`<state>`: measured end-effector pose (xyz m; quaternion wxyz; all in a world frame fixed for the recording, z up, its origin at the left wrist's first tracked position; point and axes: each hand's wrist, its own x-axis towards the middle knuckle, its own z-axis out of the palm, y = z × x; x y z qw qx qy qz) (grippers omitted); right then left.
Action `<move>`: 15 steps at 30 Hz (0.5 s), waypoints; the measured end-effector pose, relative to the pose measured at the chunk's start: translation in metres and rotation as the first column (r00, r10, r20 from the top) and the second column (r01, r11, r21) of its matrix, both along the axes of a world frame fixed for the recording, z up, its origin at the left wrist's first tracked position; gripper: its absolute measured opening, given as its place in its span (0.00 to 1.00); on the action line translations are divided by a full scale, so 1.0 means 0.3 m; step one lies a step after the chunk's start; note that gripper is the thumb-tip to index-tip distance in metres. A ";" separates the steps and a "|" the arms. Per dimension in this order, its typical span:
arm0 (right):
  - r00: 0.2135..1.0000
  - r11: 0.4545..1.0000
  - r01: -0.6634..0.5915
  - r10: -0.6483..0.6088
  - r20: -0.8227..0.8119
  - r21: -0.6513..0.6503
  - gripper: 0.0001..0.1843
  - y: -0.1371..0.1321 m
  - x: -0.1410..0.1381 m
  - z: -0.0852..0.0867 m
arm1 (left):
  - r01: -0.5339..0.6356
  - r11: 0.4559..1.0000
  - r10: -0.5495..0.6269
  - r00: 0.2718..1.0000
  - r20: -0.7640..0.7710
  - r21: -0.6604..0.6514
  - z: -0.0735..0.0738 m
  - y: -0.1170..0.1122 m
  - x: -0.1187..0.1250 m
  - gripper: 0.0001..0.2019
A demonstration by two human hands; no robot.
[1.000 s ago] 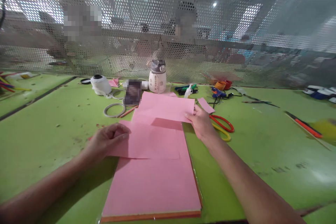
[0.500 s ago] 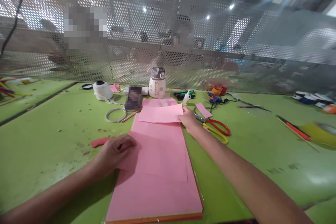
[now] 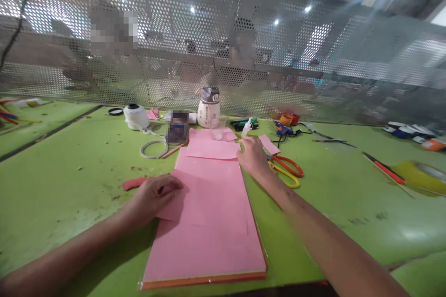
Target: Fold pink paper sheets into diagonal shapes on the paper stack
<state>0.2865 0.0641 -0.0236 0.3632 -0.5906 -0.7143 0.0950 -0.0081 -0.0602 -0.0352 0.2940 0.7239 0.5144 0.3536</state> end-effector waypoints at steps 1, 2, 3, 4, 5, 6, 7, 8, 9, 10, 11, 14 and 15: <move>1.000 1.000 -0.003 0.003 0.004 -0.001 0.11 0.011 0.001 0.001 | 0.006 1.000 -0.006 1.000 -0.015 0.003 -0.004 0.001 0.000 0.09; 1.000 1.000 -0.004 0.004 0.003 -0.007 0.09 0.031 0.002 0.004 | 0.013 1.000 -0.013 0.999 -0.030 0.005 -0.007 0.001 0.000 0.09; 1.000 1.000 -0.005 0.005 -0.002 -0.017 0.09 0.057 0.001 0.009 | 0.025 1.000 -0.024 0.999 -0.046 0.004 -0.009 -0.001 0.001 0.09; 1.000 1.000 -0.009 0.008 -0.011 -0.028 0.10 0.090 -0.001 0.016 | 0.038 0.999 -0.038 0.997 -0.071 -0.002 -0.009 -0.005 0.001 0.10; 1.000 0.999 -0.017 0.016 -0.025 -0.038 0.12 0.126 -0.006 0.024 | 0.050 0.999 -0.050 0.992 -0.116 -0.009 -0.004 -0.010 0.000 0.11; 0.999 0.999 -0.030 0.028 -0.043 -0.046 0.17 0.165 -0.013 0.032 | 0.057 0.998 -0.057 0.980 -0.189 -0.004 0.005 -0.017 -0.001 0.12; 0.997 0.997 -0.048 0.045 -0.065 -0.053 0.23 0.204 -0.023 0.040 | 0.056 0.998 -0.049 0.956 -0.288 0.015 0.019 -0.022 -0.002 0.15; 0.994 0.996 -0.071 0.066 -0.089 -0.058 0.31 0.241 -0.036 0.045 | 0.046 0.997 -0.021 0.917 -0.399 0.054 0.038 -0.024 -0.002 0.18; 0.989 0.993 -0.098 0.090 -0.115 -0.064 0.39 0.276 -0.051 0.048 | 0.034 0.993 0.028 0.862 -0.506 0.113 0.061 -0.020 -0.002 0.21; 0.983 0.990 -0.125 0.114 -0.141 -0.069 0.46 0.309 -0.068 0.048 | 0.023 0.982 0.092 0.804 -0.587 0.186 0.086 -0.009 0.002 0.23; 0.976 0.986 -0.149 0.136 -0.168 -0.072 0.52 0.338 -0.087 0.044 | 0.024 0.966 0.151 0.756 -0.637 0.258 0.110 0.012 0.009 0.23; 0.954 0.980 -0.191 0.172 -0.246 -0.059 0.63 0.404 -0.145 0.013 | 0.148 0.933 0.133 0.707 -0.695 0.329 0.156 0.127 0.057 0.19; 0.946 0.979 -0.199 0.179 -0.270 -0.046 0.64 0.420 -0.163 -0.002 | 0.228 0.930 0.054 0.693 -0.719 0.290 0.157 0.176 0.081 0.19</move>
